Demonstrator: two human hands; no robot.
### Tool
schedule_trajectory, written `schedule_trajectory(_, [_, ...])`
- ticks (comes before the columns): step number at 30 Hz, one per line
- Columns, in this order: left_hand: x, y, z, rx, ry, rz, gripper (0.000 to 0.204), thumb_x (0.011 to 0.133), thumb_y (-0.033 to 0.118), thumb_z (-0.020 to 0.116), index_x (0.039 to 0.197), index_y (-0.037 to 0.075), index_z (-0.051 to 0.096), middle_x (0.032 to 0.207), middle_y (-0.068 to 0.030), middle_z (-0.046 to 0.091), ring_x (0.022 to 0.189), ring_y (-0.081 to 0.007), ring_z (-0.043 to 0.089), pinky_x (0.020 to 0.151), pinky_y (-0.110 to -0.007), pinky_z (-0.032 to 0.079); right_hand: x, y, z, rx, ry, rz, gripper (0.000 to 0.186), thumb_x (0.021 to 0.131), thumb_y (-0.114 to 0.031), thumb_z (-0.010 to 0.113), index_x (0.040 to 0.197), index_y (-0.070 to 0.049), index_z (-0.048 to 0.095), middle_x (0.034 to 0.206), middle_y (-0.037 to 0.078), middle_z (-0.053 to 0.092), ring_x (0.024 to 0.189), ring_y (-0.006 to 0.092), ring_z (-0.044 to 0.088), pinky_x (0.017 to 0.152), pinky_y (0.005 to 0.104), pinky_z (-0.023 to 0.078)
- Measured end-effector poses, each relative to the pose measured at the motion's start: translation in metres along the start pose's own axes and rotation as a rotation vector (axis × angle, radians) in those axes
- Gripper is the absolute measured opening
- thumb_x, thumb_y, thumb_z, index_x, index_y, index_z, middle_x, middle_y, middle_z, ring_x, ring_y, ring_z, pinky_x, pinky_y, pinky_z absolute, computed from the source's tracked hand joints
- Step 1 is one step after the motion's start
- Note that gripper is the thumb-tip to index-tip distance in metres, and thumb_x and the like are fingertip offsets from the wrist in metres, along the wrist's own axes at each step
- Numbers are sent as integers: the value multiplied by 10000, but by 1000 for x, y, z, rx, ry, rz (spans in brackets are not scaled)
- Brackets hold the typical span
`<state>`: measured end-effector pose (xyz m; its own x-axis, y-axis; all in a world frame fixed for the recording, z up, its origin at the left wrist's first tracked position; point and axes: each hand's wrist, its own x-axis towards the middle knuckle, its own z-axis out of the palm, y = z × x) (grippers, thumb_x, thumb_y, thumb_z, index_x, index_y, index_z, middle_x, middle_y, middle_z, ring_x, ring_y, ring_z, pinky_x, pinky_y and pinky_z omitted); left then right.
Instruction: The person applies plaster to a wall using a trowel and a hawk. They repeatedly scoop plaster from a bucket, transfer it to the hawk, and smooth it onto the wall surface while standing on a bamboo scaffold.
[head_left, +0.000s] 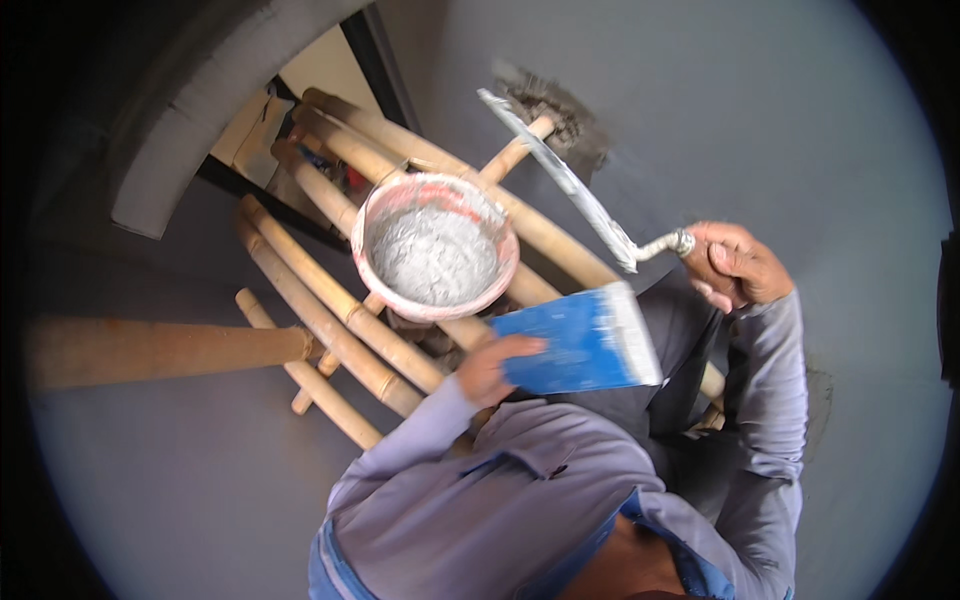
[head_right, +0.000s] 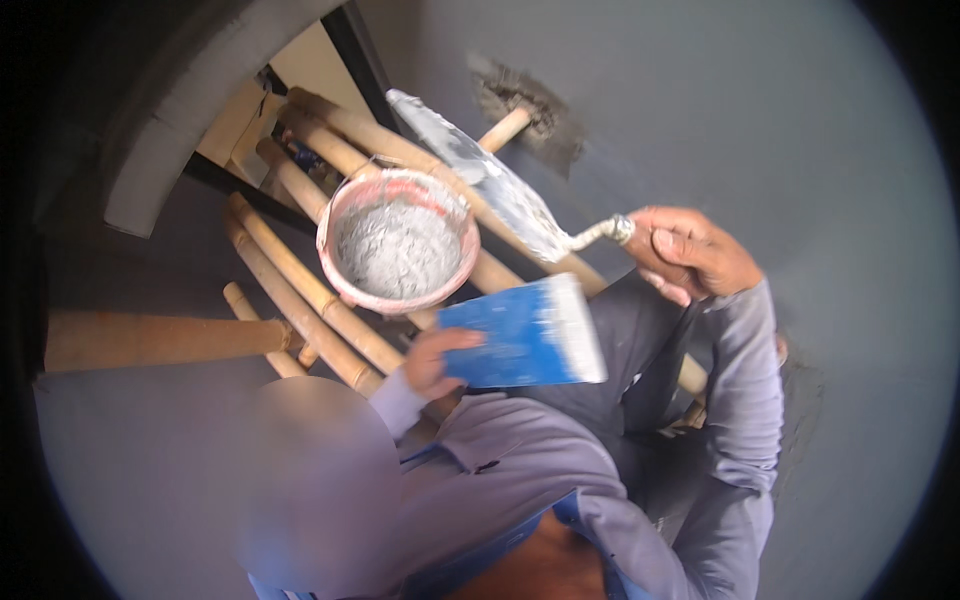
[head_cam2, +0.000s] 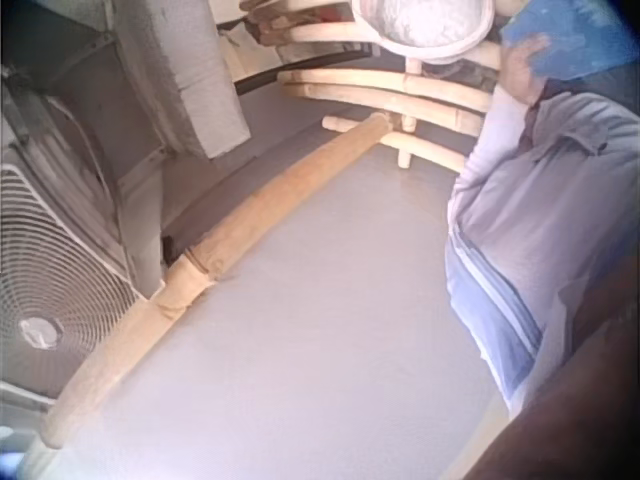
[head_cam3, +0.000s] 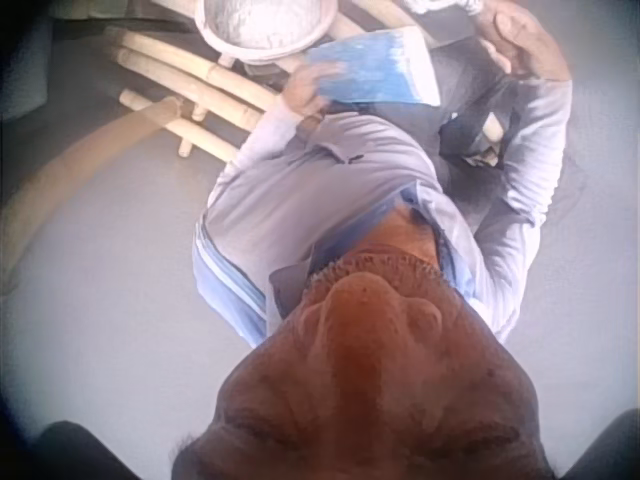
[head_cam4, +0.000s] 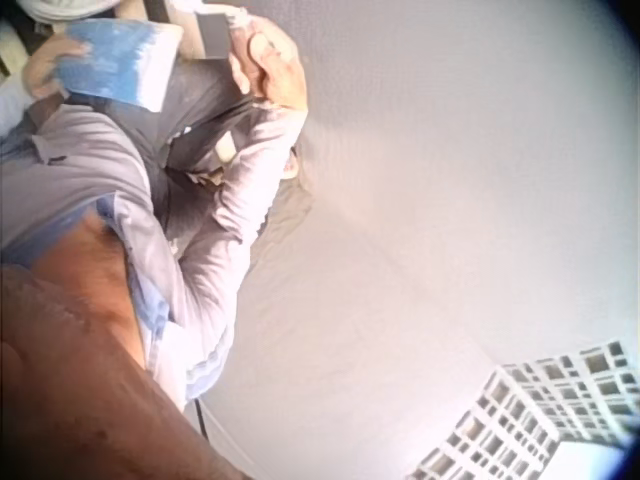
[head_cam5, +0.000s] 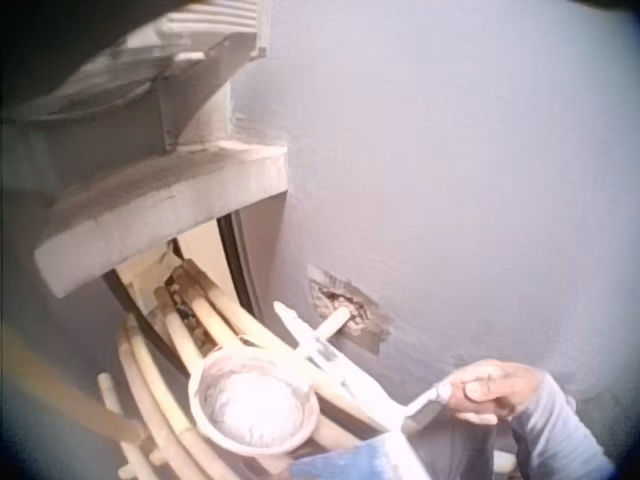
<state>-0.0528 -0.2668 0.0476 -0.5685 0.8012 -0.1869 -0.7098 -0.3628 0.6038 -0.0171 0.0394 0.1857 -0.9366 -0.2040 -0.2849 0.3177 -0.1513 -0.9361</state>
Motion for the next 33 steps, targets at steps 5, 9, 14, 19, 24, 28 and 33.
schedule_trajectory(5, [-29,71,0,-289,181,206,395,853,86,484,1197,-104,438,1092,-230,590,999,-307,611,877,-413,515,4,29,-17,241,-121,-24,552,840,-376,609,1104,94,489,618,132,509,378,110,431,323,220,354])
schedule_trajectory(9, [-27,91,-3,-395,176,391,348,870,59,458,1165,-122,421,1029,-233,608,847,-293,661,684,-345,591,22,46,-9,277,-216,-53,554,840,-374,607,1109,95,490,599,125,500,378,111,425,322,219,345])
schedule_trajectory(14, [-31,95,-7,-414,150,393,312,862,56,467,1123,-115,448,939,-215,634,699,-258,677,495,-292,589,35,43,0,144,-233,-11,588,846,-385,592,1141,114,493,597,99,495,397,94,428,337,208,328])
schedule_trajectory(19, [-31,102,4,-409,259,415,286,865,61,465,1099,-102,474,932,-211,636,670,-245,674,462,-295,577,39,42,-7,73,-250,59,528,866,-335,577,1101,134,519,581,47,467,412,82,425,352,207,334])
schedule_trajectory(24, [-30,104,-20,-463,160,438,292,871,62,464,1112,-104,471,945,-216,637,683,-242,676,439,-291,558,23,50,-24,-77,-165,59,528,850,-364,600,1078,109,550,584,26,462,417,76,413,378,220,344])
schedule_trajectory(28, [-34,114,-24,-426,169,489,293,875,60,461,1117,-106,471,957,-225,635,690,-245,676,445,-293,556,-2,55,-13,-323,96,-84,533,772,-350,672,1117,39,551,767,51,537,619,95,498,588,245,418])
schedule_trajectory(33, [-33,107,-21,-374,228,467,302,872,65,468,1123,-104,469,966,-222,634,681,-238,673,432,-280,548,21,72,49,-754,499,-537,410,703,-165,665,1038,-22,478,917,82,514,863,166,495,809,290,402])
